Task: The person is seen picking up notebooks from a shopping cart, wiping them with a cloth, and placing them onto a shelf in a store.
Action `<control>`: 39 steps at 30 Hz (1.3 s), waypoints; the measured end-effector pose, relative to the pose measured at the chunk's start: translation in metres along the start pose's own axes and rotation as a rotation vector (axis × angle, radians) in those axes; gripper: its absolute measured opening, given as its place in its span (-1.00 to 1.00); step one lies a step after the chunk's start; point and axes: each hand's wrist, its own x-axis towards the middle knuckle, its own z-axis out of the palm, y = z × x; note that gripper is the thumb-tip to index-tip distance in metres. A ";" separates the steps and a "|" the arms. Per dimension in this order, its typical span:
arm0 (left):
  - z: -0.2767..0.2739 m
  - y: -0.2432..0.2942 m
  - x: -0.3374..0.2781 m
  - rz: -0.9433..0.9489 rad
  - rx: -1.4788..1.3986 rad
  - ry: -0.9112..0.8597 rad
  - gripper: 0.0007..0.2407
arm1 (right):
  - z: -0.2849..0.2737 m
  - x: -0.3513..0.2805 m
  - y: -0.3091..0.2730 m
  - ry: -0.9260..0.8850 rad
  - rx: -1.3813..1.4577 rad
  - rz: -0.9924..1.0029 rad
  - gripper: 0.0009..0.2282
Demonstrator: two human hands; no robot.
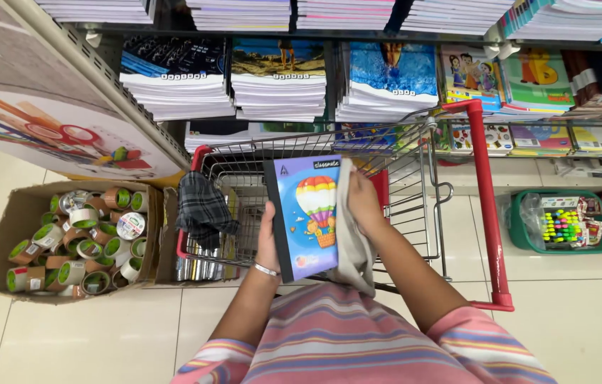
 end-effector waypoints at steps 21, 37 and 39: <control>-0.045 0.019 0.043 -0.078 -0.329 -0.230 -0.36 | 0.011 -0.096 -0.041 -0.407 -0.598 -1.194 -0.60; -0.033 -0.001 0.049 0.091 -0.565 -0.207 -0.43 | 0.040 -0.070 -0.051 -0.388 0.077 0.144 -0.43; 0.038 0.016 0.035 0.012 -0.224 0.173 -0.27 | 0.033 -0.077 -0.071 -0.365 -0.438 -0.925 -0.55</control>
